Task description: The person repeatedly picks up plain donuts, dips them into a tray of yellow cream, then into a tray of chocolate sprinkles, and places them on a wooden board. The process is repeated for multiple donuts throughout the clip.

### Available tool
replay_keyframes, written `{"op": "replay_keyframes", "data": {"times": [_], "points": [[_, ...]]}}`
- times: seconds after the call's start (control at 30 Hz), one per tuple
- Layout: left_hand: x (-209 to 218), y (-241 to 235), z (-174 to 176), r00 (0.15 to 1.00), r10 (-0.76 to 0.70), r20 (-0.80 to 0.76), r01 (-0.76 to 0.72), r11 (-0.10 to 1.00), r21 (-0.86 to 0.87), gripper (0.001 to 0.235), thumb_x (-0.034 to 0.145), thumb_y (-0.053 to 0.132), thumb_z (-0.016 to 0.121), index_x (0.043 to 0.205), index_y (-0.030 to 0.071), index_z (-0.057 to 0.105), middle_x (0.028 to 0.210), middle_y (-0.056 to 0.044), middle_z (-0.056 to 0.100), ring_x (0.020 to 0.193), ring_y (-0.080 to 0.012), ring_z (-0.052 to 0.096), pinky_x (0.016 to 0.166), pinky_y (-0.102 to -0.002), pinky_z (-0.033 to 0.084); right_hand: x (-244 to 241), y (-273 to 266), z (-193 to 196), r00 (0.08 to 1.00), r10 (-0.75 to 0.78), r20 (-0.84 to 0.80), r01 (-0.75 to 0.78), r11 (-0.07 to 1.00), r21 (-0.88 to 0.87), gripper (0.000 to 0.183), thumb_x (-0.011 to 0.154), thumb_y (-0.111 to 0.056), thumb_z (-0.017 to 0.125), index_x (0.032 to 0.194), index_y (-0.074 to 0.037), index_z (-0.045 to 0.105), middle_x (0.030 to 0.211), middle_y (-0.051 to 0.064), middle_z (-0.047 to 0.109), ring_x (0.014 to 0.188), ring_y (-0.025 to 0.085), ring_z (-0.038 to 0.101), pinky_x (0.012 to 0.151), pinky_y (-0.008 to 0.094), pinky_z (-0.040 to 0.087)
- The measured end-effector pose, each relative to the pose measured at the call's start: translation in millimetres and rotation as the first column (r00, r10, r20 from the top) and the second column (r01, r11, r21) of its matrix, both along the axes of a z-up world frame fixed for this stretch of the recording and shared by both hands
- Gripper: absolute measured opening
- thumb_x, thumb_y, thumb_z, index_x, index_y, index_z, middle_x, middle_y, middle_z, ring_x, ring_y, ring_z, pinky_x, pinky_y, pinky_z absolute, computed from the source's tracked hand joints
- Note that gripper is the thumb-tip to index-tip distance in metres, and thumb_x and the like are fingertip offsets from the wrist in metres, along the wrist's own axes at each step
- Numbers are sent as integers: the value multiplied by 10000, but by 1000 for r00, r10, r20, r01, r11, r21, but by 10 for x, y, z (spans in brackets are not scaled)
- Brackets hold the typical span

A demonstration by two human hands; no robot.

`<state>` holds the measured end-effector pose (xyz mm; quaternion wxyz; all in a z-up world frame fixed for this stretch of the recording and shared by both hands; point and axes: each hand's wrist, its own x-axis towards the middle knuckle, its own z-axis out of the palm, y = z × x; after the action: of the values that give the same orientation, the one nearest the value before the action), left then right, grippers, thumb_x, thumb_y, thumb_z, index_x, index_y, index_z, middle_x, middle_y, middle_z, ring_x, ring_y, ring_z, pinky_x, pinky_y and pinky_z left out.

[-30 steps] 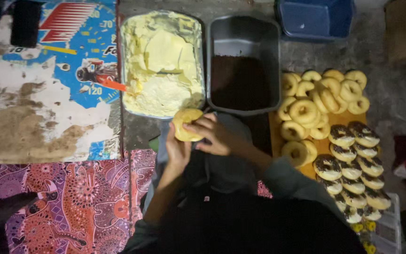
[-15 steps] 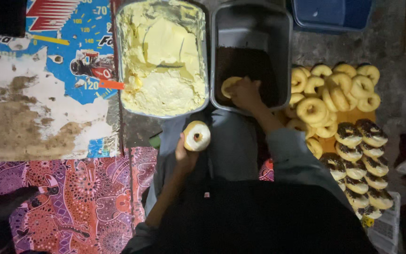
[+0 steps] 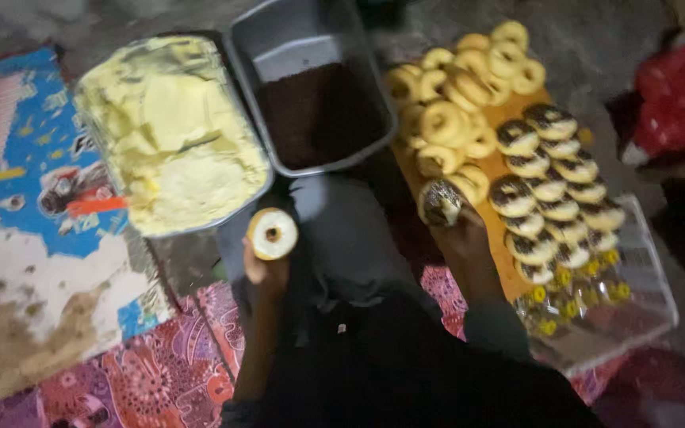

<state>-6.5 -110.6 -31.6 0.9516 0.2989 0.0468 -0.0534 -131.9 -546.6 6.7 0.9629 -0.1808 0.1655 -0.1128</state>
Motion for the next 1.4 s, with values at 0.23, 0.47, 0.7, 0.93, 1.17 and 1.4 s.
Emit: {"op": "replay_keyframes", "data": {"times": [0.23, 0.47, 0.7, 0.93, 1.17, 1.4], "points": [[100, 70, 201, 992, -96, -78, 91, 994, -63, 646, 1093, 489, 367, 1493, -5, 478, 1476, -164, 567, 1361, -332, 554, 1190, -508, 424, -1926, -221, 35, 798, -505, -328, 299, 805, -512, 240, 973, -11, 536, 1209, -20, 573, 1173, 150, 667, 1091, 291, 662, 977, 482, 554], [103, 15, 480, 990, -129, -62, 128, 992, -15, 640, 1104, 499, 360, 1505, 11, 466, 1478, -155, 564, 1371, -330, 545, 1191, -503, 422, -2331, -324, -116, 478, -723, -498, 505, 691, -517, 304, 983, -125, 515, 1276, -71, 582, 1171, 120, 670, 1060, 295, 668, 946, 478, 556], [111, 70, 270, 989, -104, -103, 101, 994, -29, 637, 1108, 489, 354, 1508, 6, 462, 1455, -155, 578, 1333, -330, 573, 1159, -517, 443, -2088, -325, -145, 416, -664, -621, 540, 730, -419, 381, 1008, -212, 537, 1340, -33, 586, 1315, 150, 613, 1187, 296, 625, 1015, 444, 550], [52, -48, 392, 952, -273, -142, 254, 958, -137, 614, 1076, 475, 368, 1451, 5, 492, 1383, -185, 611, 1242, -340, 626, 1070, -540, 509, -1026, -12, 171, 406, -901, -156, -403, -23, -915, 443, 978, -187, 578, 1382, -4, 580, 1446, 167, 514, 1291, 286, 549, 1045, 407, 521], [233, -646, 498, 813, -518, -267, 551, 832, 65, 361, 1100, 389, 520, 1310, 104, 445, 1251, -185, 613, 1120, -321, 644, 950, -520, 555, 1397, 1201, 469, 454, 839, -300, -818, 259, -514, 504, 1017, -304, 571, 1436, -24, 582, 1451, 86, 621, 1333, 184, 563, 1136, 300, 435], [433, -132, 580, 826, -460, -326, 427, 888, -171, 433, 1045, 566, 431, 1369, 282, 394, 1432, -203, 550, 1312, -414, 534, 1062, -648, 439, 3195, 1165, 282, 881, 265, -392, -457, 264, -849, 407, 910, -244, 690, 1265, -47, 715, 1198, 98, 752, 1050, 195, 712, 941, 347, 576]]}}
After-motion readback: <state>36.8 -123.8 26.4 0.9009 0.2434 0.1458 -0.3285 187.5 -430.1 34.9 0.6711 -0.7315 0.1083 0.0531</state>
